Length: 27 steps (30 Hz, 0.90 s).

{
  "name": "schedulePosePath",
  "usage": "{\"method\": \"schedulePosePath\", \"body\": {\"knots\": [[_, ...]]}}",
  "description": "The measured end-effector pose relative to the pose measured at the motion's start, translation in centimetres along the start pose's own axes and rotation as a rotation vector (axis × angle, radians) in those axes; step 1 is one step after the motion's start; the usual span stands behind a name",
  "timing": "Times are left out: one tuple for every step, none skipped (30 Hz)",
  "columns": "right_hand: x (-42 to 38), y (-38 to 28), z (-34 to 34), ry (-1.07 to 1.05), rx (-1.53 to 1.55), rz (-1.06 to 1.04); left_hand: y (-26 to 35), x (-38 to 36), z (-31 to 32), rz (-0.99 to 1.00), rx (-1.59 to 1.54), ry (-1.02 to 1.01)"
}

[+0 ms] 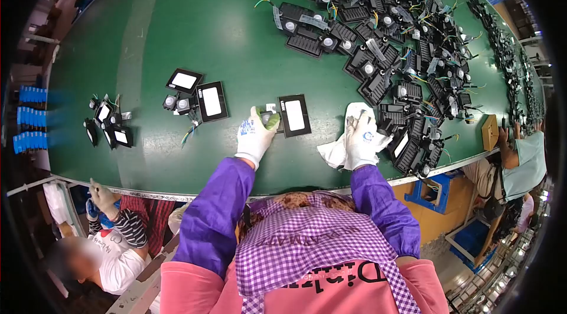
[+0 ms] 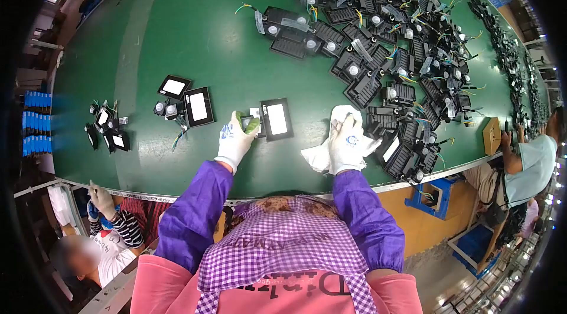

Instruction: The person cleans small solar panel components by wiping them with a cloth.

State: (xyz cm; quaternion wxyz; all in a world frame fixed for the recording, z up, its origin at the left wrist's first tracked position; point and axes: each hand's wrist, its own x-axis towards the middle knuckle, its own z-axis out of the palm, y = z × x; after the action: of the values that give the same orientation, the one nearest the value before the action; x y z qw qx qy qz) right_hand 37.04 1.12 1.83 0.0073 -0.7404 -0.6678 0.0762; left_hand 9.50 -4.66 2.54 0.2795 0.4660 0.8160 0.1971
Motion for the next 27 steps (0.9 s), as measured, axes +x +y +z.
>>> {"method": "schedulePosePath", "body": {"knots": [[-0.4, -0.6, -1.1, -0.029, -0.025, -0.046, 0.9, -0.2, -0.3, -0.002, 0.111, 0.035], [-0.9, -1.3, -2.2, -0.059, -0.051, -0.091, 1.6, -0.2, -1.0, -0.084, 0.016, -0.035], [-1.2, -1.4, -2.7, -0.091, -0.078, -0.137, 2.3, -0.7, -1.6, -0.090, 0.012, -0.072], [-1.0, -0.9, -1.2, 0.012, -0.074, -0.210, 2.9, -1.2, -2.2, -0.094, 0.009, -0.108], [-0.8, -0.1, -0.2, 0.002, -0.068, -0.226, 3.5, -1.5, -2.9, -0.097, 0.008, -0.144], [-0.6, 0.0, -0.1, -0.010, -0.061, -0.240, 4.3, -1.8, -3.9, -0.099, 0.002, -0.232], [-0.3, 0.3, 0.0, -0.023, -0.055, -0.251, 3.1, -1.7, -3.0, -0.099, -0.198, -0.364], [0.2, 1.1, 1.5, 0.069, -0.051, -0.319, 1.1, -1.3, -1.5, -0.098, -0.400, -0.494], [0.6, 1.0, 1.2, 0.047, -0.062, -0.306, 1.1, -1.3, -1.3, -0.099, -0.606, -0.620], [1.0, 0.9, 0.8, 0.025, -0.073, -0.293, 1.4, -1.1, -1.5, -0.134, -0.527, -0.735], [1.3, 0.7, 0.2, 0.006, -0.083, -0.280, 1.4, -1.2, -0.9, -0.152, -0.563, -0.777], [1.4, 0.0, -1.6, 0.007, -0.089, -0.311, 1.6, -1.1, -0.4, -0.167, -0.598, -0.819], [1.9, 0.2, -0.9, -0.019, 0.048, -0.260, 1.9, -1.1, 0.1, -0.181, -0.636, -0.863], [2.6, 0.7, 0.6, -0.048, 0.184, -0.210, 2.2, -1.7, 0.7, -0.215, -0.623, -0.866], [2.9, 0.8, 1.5, -0.077, 0.322, -0.160, 2.4, -2.4, 1.2, -0.191, -0.662, -0.826], [1.8, -0.4, 0.7, -0.065, 0.298, -0.226, 2.5, -3.1, 1.7, -0.170, -0.700, -0.783], [-0.5, -1.7, -0.3, -0.052, 0.174, -0.345, 2.4, -3.7, 2.1, -0.153, -0.740, -0.737], [-2.9, -3.1, -1.8, -0.072, 0.023, -0.455, 1.5, -4.0, 3.4, -0.056, -0.755, -0.674], [-4.7, -4.2, -3.1, -0.158, -0.070, -0.527, 1.3, -4.1, 3.4, -0.040, -0.708, -0.663], [-5.5, -5.2, -4.2, -0.236, -0.105, -0.563, 1.2, -4.1, 3.4, -0.020, -0.663, -0.651], [-4.8, -7.0, -5.6, -0.440, 0.055, -0.479, 1.2, -4.1, 3.5, -0.003, -0.621, -0.637], [-4.0, -7.2, -4.6, -0.285, 0.067, -0.498, 0.7, -4.1, 4.2, 0.011, -0.626, -0.624], [-3.4, -7.4, -3.5, -0.136, 0.083, -0.511, 0.2, -4.1, 4.9, 0.024, -0.631, -0.611], [-1.1, -7.7, -3.1, -0.217, 0.050, -0.482, -0.2, -4.4, 5.5, 0.042, -0.687, -0.604], [1.4, -7.7, -1.3, -0.229, 0.064, -0.496, -0.3, -4.1, 5.8, 0.069, -0.745, -0.585], [3.0, -8.5, -1.1, -0.347, 0.128, -0.419, -0.3, -3.9, 6.0, 0.050, -0.650, -0.600], [4.0, -9.1, -1.1, -0.459, 0.190, -0.339, 0.2, -3.9, 5.4, 0.039, -0.571, -0.610]]}}
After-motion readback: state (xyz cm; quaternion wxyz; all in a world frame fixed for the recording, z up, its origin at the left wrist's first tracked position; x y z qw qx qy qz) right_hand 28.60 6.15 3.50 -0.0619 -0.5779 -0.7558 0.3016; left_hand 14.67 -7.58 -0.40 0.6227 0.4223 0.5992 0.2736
